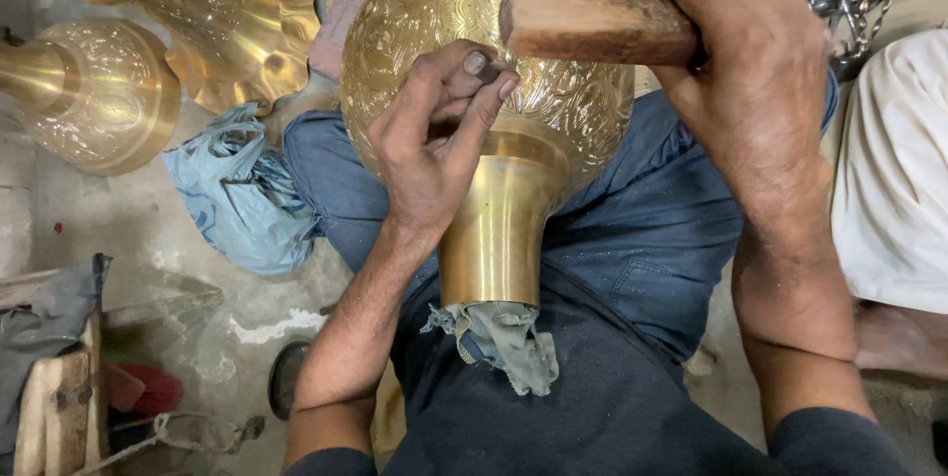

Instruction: The person sits cross-legged on the floor holding a chisel against an engraved brass vessel resting on their lap and strikes the chisel with a wooden mallet, working the embossed floral pattern across the vessel surface and repositioning the chisel between strikes.

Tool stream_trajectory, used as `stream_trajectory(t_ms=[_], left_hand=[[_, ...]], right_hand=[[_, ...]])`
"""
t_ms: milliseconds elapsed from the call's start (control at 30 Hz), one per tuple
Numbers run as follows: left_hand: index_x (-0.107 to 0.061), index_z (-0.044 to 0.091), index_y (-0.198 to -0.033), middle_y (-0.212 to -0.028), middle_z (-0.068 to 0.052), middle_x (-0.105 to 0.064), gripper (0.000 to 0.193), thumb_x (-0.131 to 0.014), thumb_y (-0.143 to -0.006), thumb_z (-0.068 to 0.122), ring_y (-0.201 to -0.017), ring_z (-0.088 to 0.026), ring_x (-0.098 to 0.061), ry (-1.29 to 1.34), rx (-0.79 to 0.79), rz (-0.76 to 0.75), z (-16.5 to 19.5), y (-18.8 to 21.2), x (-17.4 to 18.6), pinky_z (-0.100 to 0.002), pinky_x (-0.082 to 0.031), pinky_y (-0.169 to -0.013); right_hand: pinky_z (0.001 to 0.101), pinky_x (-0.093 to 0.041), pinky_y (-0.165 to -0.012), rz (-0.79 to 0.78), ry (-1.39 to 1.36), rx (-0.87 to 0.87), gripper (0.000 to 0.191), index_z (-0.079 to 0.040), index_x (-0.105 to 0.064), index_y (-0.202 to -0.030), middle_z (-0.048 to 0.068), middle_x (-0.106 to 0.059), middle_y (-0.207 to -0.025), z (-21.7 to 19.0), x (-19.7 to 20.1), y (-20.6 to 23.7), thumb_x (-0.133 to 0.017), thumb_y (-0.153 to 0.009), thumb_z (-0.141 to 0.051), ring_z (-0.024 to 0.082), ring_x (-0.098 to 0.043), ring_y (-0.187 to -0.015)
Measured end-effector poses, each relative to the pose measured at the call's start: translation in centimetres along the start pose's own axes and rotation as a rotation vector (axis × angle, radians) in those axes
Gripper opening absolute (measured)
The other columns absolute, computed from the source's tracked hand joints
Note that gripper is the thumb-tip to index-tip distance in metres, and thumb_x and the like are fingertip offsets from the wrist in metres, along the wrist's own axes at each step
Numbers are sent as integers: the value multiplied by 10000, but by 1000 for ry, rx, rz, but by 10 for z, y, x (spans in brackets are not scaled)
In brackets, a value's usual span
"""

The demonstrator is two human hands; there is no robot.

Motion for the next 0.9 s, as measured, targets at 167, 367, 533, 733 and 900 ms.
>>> stream_trajectory(t_ms=[167, 367, 533, 733, 900], left_hand=[[-611, -30, -1268, -1149, -112, -738, 298, -782, -1024, -16, -1055, -168, -776, -101, -57, 7, 6, 1, 0, -264, -689, -887], [-619, -35, -1252, -1090, -111, -745, 292, -787, -1015, 2, -976, -160, -788, -115, -26, 4, 5, 2, 1, -266, -680, -824], [-620, -14, -1235, -1068, -104, -724, 273, -791, -1022, 4, -888, -129, -783, -153, -50, -12, 3, 4, 3, -243, -644, -731], [-653, -8, -1267, -956, -78, -692, 302, -790, -997, -12, -815, -118, -734, -182, -74, -42, 1, 4, 3, -254, -617, -679], [-651, -8, -1240, -1006, -77, -714, 262, -785, -1015, 1, -860, -120, -749, -153, -36, -17, 4, 1, 5, -255, -635, -735]], right_hand=[[406, -500, -884, -2, 72, 75, 334, -70, -642, -1163, 96, -648, -1057, 0, 17, -10, -788, -867, -24, 301, -641, -997], [384, -521, -858, -42, 158, 155, 325, -66, -656, -1184, 97, -666, -1046, -4, 38, -24, -803, -898, -25, 284, -662, -964], [365, -537, -836, -89, 227, 226, 317, -62, -666, -1202, 99, -680, -1038, -13, 53, -29, -814, -924, -26, 269, -679, -938], [343, -558, -810, -109, 276, 258, 309, -58, -680, -1223, 101, -698, -1027, -23, 60, -36, -829, -955, -27, 252, -700, -905], [339, -570, -782, -129, 244, 194, 291, -51, -690, -1237, 107, -706, -1009, -28, 59, -41, -831, -982, -37, 248, -715, -881]])
Point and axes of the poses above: each hand's wrist, its own y-axis away from the middle knuckle, its own x-axis out of the back of the hand, z = x × y, the point moved 4 cm from there along -y, towards the middle knuckle
